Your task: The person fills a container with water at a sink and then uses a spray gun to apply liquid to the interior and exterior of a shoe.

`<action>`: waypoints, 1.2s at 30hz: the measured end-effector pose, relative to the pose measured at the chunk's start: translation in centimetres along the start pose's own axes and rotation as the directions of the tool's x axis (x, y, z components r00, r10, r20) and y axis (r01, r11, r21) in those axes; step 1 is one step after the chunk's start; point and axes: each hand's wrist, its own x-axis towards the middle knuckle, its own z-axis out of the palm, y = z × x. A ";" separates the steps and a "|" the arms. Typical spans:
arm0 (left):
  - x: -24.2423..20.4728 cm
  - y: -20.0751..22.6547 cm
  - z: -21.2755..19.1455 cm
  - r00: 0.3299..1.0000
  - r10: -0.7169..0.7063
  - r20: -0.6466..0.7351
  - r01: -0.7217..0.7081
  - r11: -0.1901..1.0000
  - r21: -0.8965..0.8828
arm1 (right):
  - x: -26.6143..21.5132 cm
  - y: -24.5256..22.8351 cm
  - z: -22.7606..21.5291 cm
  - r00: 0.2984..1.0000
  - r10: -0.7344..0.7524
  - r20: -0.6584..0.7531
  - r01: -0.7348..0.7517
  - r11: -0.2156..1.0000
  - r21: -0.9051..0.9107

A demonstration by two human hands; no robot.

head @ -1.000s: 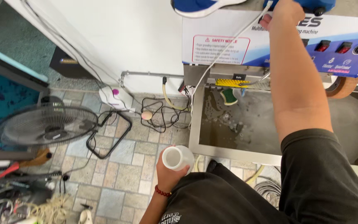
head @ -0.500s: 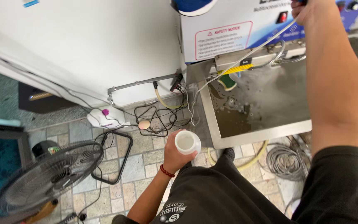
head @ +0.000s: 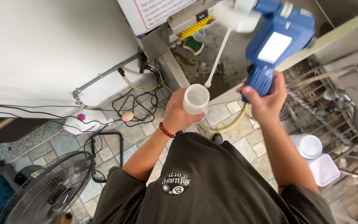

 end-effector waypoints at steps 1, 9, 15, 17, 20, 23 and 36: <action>0.6 0.4 0.6 1.000 0.012 0.012 -0.012 1.000 0.001 | -1.4 0.6 -0.3 0.999 -0.039 0.002 0.039 0.999 -0.002; 1.4 3.5 3.8 1.000 -0.002 0.005 0.003 0.999 -0.036 | -8.2 6.0 -4.0 0.998 -0.061 0.028 0.064 0.989 -0.133; 1.5 3.8 5.6 0.996 -0.078 -0.032 0.077 0.997 -0.016 | -10.5 10.0 -6.7 0.991 -0.099 0.091 0.121 0.952 -0.281; 1.1 3.2 6.6 0.991 -0.117 -0.062 0.118 0.993 0.004 | -10.8 11.2 -7.1 0.992 -0.041 0.121 0.069 0.971 -0.230; -0.1 1.2 8.4 0.988 -0.140 -0.062 0.142 0.990 0.022 | -10.3 13.0 -7.5 0.984 0.051 0.169 -0.012 0.974 -0.227; -1.3 -2.0 10.6 0.966 -0.250 -0.068 0.247 0.968 -0.054 | -9.1 14.7 -8.0 0.946 0.121 0.300 0.048 0.864 -0.502; -4.8 -11.8 16.4 0.936 -0.177 -0.305 0.199 0.979 0.044 | -6.3 18.1 -5.7 0.849 0.242 0.471 0.072 0.828 -0.556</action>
